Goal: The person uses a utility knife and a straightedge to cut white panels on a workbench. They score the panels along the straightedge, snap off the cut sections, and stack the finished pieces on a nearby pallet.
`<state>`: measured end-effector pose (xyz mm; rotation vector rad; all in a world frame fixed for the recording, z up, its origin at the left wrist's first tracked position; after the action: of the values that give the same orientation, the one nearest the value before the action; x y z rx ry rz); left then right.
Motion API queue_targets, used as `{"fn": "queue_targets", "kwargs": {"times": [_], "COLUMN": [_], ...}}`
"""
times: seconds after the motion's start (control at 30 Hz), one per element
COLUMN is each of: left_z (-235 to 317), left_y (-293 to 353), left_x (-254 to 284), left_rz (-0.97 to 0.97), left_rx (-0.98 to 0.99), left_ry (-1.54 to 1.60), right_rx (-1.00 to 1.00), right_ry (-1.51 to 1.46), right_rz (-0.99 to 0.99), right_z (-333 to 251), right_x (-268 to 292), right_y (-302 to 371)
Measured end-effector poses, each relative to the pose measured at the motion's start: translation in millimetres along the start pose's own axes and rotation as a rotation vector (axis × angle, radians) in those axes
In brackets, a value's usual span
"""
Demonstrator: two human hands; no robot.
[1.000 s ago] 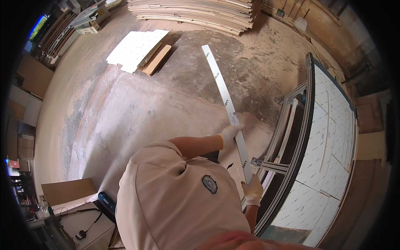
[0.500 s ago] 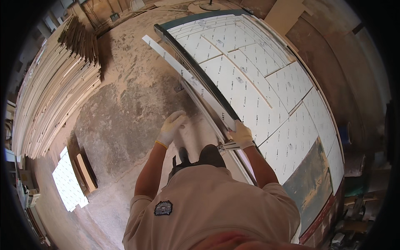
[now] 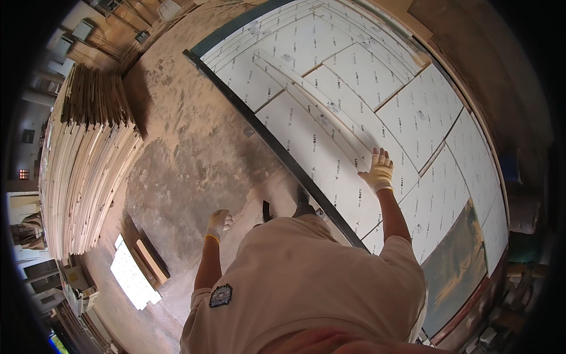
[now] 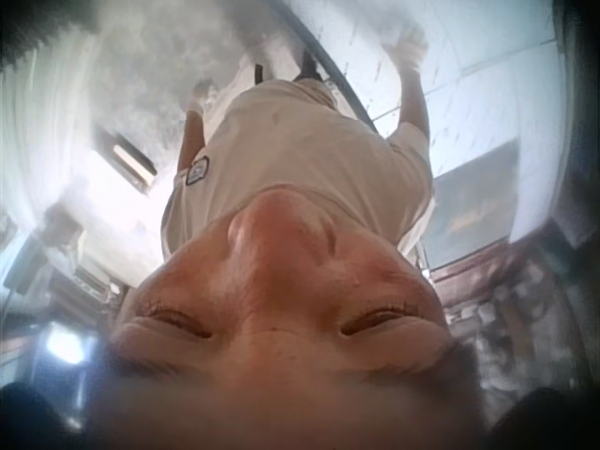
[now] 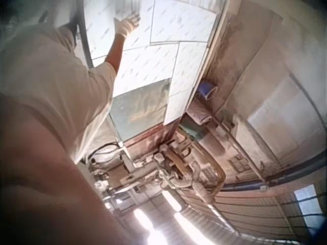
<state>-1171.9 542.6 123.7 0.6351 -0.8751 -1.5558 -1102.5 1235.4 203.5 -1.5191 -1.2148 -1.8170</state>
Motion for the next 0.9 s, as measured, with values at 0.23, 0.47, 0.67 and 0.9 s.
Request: {"fn": "queue_targets", "kwargs": {"times": [0.23,0.47,0.67,0.9], "left_z": [103.8,240.7,413.2,703.8], "left_y": [-45.4,-94.5,-207.3,-403.7], "left_x": [-99.0,-174.8,-131.9,-90.2], "left_rz": [-0.082,-0.123,0.029,0.414], "left_rx": [-0.122,-0.513,-0.604,-0.701], "left_ry": [-0.545,-0.960,-0.907,-1.205], "right_rx": [0.046,-0.120,-0.233,-0.472], "right_ry": [-0.027,-0.143,-0.103,-0.254], "right_rz": [-0.177,-0.150,-0.198,-0.183], "right_z": [-21.3,-30.9,-40.1,-151.7], "right_x": [-16.4,-34.5,-31.6,-10.0], "right_y": [-23.8,-15.7,-8.2,69.9]}}
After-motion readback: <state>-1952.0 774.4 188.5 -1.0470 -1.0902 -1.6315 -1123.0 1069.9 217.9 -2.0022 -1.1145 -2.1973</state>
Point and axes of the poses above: each hand's wrist, its own y-axis away from the middle knuckle, its own x-axis out of the back of the hand, z = x × y, the point moved 10 cm from there along -y, towards the middle knuckle, and after that the axes turned 2 degrees about -z, right-handed, at the moved point
